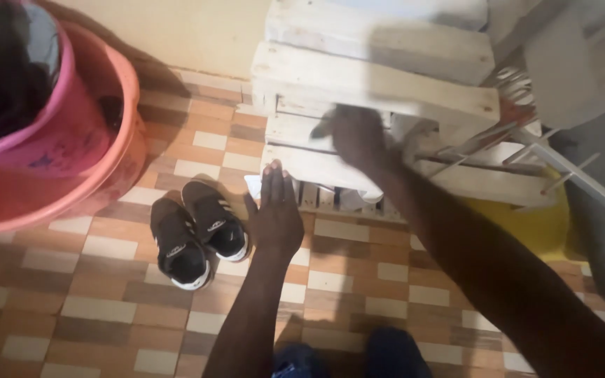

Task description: The person puts on a pair of black sneakers, then uses a brush to sweep dust off a white wooden shoe rack. They clean multiple shelves and sections of the rack, then briefly brush a pair of beige sandals resting on top of the rack.

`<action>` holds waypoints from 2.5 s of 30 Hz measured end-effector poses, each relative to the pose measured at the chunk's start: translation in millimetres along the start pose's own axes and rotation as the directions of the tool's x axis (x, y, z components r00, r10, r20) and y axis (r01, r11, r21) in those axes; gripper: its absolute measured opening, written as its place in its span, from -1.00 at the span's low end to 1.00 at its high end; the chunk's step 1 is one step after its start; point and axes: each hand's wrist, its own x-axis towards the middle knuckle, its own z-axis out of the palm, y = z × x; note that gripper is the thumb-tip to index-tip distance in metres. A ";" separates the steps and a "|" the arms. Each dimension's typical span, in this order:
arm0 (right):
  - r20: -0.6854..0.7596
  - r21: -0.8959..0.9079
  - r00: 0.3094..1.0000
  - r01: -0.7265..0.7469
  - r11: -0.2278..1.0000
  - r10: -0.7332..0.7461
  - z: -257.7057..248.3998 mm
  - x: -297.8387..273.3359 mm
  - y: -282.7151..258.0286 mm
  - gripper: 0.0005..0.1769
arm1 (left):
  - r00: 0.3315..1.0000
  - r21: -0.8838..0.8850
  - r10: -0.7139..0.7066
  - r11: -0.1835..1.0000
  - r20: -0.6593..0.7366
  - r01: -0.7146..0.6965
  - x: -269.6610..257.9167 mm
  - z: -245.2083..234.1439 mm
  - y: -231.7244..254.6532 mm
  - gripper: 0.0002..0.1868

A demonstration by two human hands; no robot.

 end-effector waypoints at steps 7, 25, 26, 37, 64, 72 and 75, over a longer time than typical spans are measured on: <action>-0.068 0.476 0.995 0.096 0.874 -0.072 -10.8 -70.7 2.2 -0.69 | 1.000 -0.112 -0.004 0.994 0.024 0.007 -0.5 -11.3 -4.3 -0.17; -0.340 0.345 0.940 0.128 0.930 -0.004 18.1 -164.1 -39.5 -0.74 | 0.961 -0.146 -0.079 0.982 0.263 0.121 7.2 -42.2 5.8 -0.15; -0.238 0.521 0.958 -0.014 0.853 0.161 26.5 -170.6 -36.8 -0.81 | 0.965 -0.146 -0.072 0.983 0.250 0.112 6.1 -35.9 1.9 -0.17; 0.323 0.850 0.592 0.161 -0.501 0.738 162.8 -112.9 -145.5 -0.94 | 0.882 -0.991 -0.464 0.057 0.084 0.124 -28.3 -39.5 -40.8 -0.27; -0.360 0.878 0.853 0.174 0.445 0.377 30.5 -303.4 -23.5 -0.80 | 0.985 -0.859 0.166 0.509 0.036 -0.054 -101.2 -101.8 149.3 -0.74; -0.333 0.941 0.853 0.328 0.084 0.402 -87.1 -296.4 23.9 -0.84 | 0.982 -0.885 0.049 0.425 -0.185 -0.188 -58.4 -137.1 126.2 -0.81; -0.405 0.914 0.780 0.364 0.181 0.477 -155.9 -311.0 69.7 -0.81 | 0.923 -0.807 0.178 0.449 -0.340 -0.384 -41.8 -179.3 148.1 -0.79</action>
